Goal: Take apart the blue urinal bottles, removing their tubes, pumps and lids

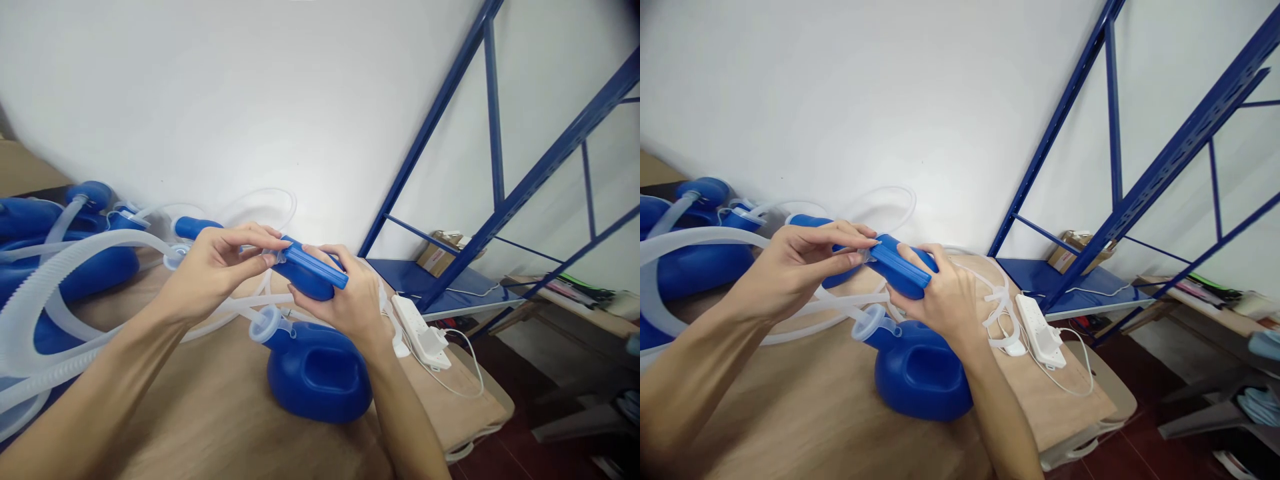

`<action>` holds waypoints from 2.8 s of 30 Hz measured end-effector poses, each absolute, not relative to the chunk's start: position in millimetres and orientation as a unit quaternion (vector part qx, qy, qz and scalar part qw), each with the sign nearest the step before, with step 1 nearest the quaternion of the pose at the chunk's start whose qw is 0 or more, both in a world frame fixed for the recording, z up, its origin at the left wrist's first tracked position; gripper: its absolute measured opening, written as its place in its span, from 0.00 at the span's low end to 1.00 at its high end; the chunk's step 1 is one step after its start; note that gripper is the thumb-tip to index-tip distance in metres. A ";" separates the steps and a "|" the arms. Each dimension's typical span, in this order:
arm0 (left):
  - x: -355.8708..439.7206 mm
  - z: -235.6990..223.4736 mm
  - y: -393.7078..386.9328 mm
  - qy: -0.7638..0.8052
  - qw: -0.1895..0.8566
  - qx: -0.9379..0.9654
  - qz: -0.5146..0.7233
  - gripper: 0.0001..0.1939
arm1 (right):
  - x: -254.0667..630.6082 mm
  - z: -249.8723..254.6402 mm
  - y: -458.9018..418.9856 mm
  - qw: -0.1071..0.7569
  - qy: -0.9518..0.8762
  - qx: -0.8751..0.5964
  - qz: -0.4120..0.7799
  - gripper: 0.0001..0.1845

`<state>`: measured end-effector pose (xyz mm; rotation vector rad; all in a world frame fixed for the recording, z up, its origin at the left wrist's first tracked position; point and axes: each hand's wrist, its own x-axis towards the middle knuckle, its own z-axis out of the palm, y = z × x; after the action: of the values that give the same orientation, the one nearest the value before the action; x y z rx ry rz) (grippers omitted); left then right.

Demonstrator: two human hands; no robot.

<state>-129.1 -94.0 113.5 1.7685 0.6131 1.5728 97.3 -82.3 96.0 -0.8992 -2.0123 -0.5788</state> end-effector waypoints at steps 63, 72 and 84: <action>-56.2 73.5 -143.8 0.289 -0.307 0.709 0.565 0.16 | 127.3 68.2 -52.9 0.544 -0.715 -0.219 -0.380 0.24; -64.1 74.4 -140.6 0.260 -0.317 0.718 0.563 0.16 | 128.5 71.5 -51.9 0.547 -0.732 -0.190 -0.358 0.26; -103.3 108.7 -122.8 0.261 -0.184 0.758 0.569 0.13 | 127.0 100.5 -55.8 0.471 -0.863 -0.127 -0.131 0.37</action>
<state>-103.3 -122.8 108.7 2.7086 0.9336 2.0323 127.0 -55.8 100.5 -0.3117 -2.1131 -0.3210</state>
